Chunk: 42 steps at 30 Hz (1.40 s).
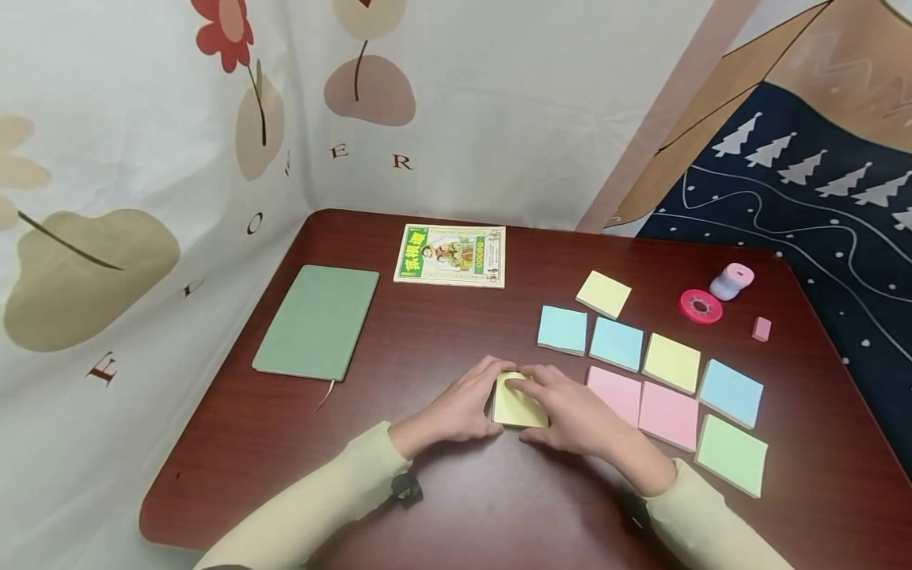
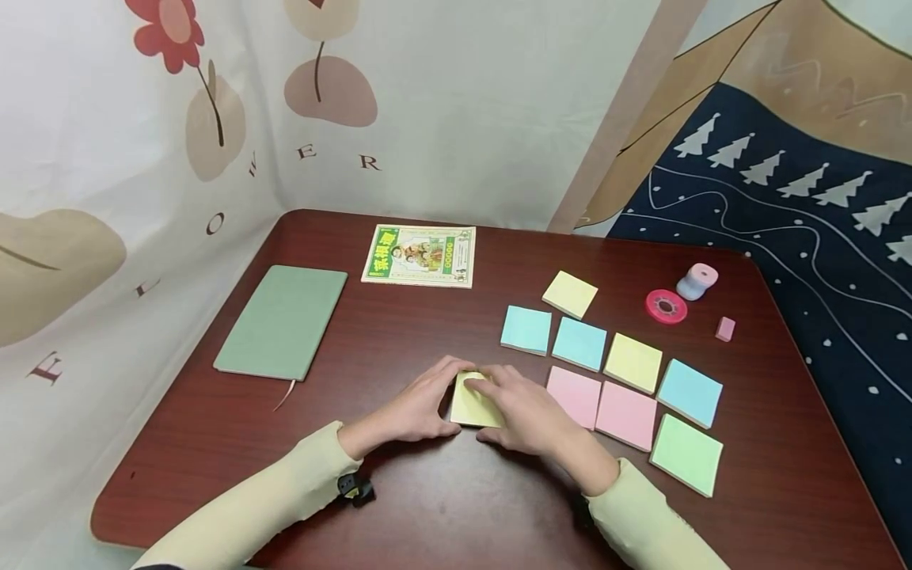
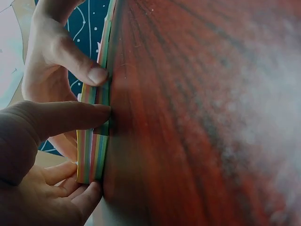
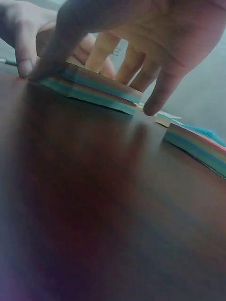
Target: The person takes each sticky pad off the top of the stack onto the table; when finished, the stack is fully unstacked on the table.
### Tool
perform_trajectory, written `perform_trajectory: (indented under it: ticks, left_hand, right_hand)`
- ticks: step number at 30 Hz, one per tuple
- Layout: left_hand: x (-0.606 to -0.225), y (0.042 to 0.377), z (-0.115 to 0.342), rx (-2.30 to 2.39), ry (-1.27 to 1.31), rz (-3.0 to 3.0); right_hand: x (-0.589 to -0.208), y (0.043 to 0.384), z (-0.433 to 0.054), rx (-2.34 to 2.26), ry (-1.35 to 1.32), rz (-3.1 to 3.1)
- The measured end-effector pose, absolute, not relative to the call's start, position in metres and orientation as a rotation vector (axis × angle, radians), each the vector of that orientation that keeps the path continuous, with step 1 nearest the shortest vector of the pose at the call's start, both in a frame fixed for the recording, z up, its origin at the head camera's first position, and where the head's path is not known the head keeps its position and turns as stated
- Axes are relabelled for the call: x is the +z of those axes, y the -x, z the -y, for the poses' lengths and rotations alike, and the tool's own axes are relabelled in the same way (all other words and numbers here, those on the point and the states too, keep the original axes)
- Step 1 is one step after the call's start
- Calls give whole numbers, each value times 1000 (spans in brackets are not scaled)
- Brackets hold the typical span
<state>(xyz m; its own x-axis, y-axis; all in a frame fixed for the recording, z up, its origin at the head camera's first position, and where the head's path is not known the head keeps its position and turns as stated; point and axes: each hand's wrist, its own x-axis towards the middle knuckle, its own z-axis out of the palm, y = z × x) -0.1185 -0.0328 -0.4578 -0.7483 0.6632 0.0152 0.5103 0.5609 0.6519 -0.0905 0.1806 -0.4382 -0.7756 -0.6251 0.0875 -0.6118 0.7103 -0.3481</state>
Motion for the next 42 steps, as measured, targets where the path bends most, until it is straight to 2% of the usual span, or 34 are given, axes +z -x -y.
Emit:
perform_trajectory:
  ticks: [13,22,28,42]
  left_hand:
    - [-459,120,33,950,-1002,-2575]
    - [-458,120,32,942,-1000,-2580]
    - [-458,120,31,947,-998,-2574]
    - [-458,120,31,946,-990,-2570]
  right_hand:
    - [-426,87,-195,-501,969,-2903]
    - [-409,46,-221,-456,886,-2886]
    - [-413,19,-225,-420,925,-2883]
    - [-429,4,-223,-326,996,-2928]
